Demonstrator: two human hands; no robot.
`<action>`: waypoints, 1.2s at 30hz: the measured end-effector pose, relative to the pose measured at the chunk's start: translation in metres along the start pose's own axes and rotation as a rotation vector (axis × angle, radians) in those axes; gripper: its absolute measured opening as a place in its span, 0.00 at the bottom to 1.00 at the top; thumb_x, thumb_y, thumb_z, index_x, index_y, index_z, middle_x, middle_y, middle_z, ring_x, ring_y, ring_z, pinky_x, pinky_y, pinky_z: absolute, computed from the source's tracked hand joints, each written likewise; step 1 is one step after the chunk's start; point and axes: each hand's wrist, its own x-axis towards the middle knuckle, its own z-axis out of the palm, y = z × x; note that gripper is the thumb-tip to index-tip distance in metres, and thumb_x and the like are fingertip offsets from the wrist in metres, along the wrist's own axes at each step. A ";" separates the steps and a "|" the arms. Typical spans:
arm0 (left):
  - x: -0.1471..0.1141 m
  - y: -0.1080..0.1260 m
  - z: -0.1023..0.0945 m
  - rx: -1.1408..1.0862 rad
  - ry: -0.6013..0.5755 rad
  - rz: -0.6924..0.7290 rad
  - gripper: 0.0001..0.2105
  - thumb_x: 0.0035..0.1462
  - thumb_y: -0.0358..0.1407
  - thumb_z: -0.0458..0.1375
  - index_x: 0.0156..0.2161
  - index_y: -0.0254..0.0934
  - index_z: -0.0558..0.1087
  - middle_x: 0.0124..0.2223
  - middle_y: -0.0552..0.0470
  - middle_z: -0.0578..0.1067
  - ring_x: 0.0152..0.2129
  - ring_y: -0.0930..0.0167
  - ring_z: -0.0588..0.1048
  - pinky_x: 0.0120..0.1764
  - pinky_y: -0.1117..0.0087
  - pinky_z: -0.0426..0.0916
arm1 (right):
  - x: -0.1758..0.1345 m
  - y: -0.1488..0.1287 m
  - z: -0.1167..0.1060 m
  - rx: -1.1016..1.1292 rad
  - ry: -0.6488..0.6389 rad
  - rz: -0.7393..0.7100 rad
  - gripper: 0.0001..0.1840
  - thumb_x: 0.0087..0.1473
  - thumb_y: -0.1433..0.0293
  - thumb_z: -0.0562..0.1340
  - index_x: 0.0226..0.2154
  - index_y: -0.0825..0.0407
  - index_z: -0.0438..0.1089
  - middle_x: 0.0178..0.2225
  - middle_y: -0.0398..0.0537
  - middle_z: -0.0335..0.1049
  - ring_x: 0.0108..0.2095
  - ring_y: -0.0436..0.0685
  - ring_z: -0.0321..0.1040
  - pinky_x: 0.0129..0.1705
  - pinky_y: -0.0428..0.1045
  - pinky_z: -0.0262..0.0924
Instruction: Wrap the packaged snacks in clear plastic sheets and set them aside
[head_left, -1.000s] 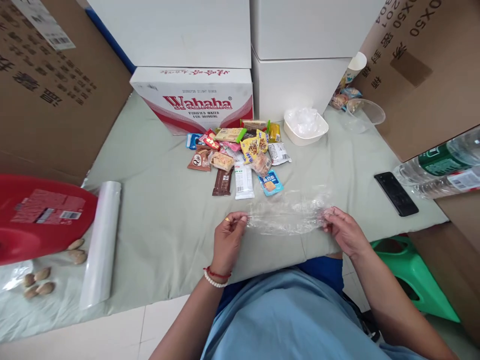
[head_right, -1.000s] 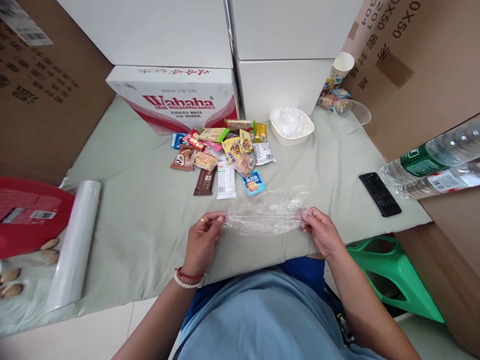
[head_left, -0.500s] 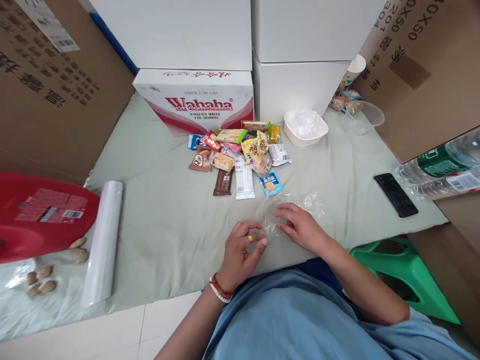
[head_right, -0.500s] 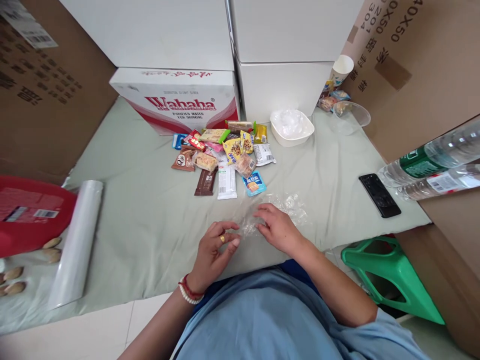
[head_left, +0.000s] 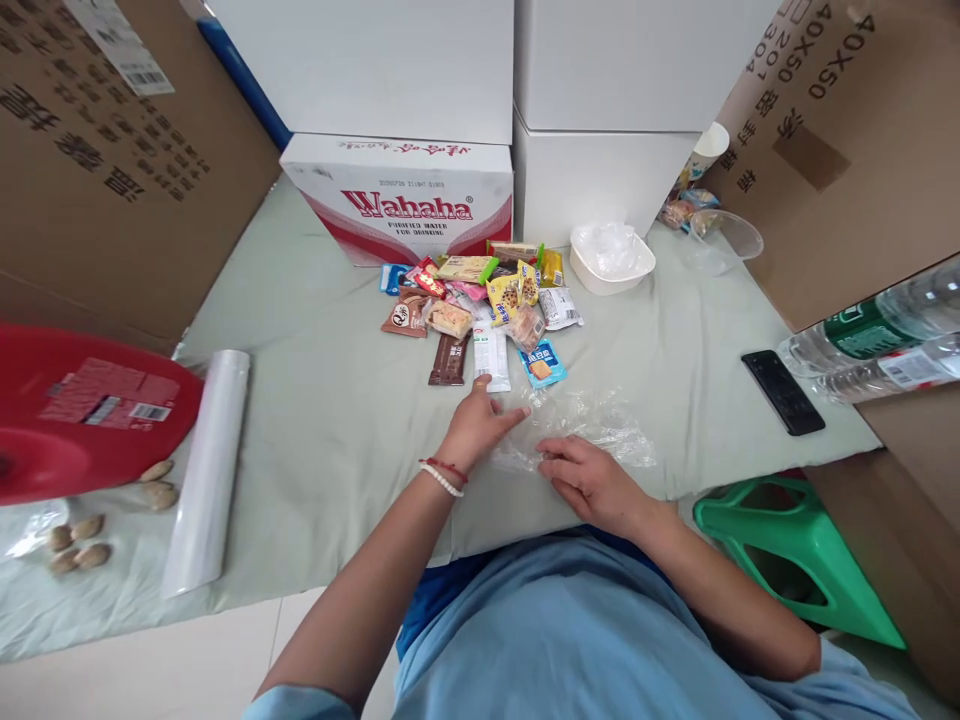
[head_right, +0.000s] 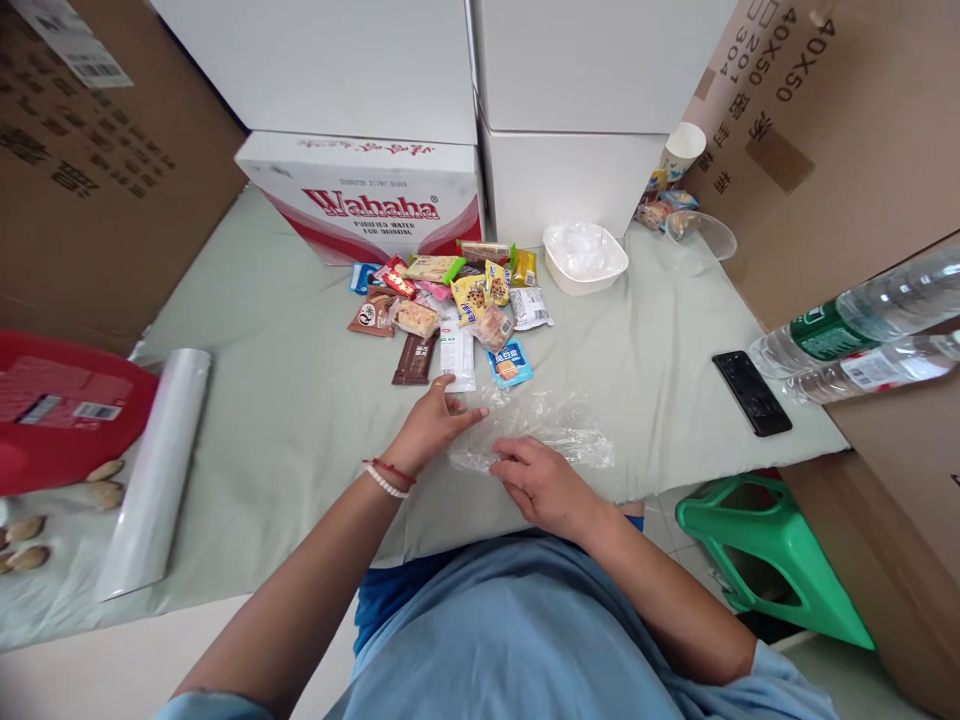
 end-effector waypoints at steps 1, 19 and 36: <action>0.004 0.001 -0.003 -0.058 -0.025 -0.021 0.30 0.37 0.46 0.74 0.46 0.35 0.75 0.28 0.56 0.73 0.26 0.67 0.72 0.32 0.68 0.66 | -0.004 -0.001 -0.001 0.003 0.002 -0.016 0.16 0.67 0.75 0.56 0.50 0.46 0.77 0.56 0.57 0.75 0.51 0.60 0.74 0.50 0.58 0.74; -0.132 -0.072 -0.074 0.034 0.598 -0.238 0.36 0.42 0.52 0.70 0.54 0.38 0.69 0.44 0.50 0.72 0.29 0.68 0.71 0.32 0.64 0.70 | -0.071 0.023 -0.009 0.074 0.044 0.052 0.19 0.65 0.79 0.58 0.51 0.43 0.75 0.61 0.58 0.71 0.55 0.61 0.73 0.51 0.59 0.77; -0.031 -0.049 -0.022 0.776 -0.201 0.669 0.25 0.72 0.40 0.50 0.71 0.41 0.62 0.74 0.42 0.61 0.71 0.58 0.59 0.72 0.45 0.48 | -0.115 0.041 -0.053 -0.087 -0.075 0.113 0.18 0.63 0.78 0.60 0.46 0.43 0.80 0.60 0.55 0.74 0.56 0.65 0.72 0.52 0.62 0.74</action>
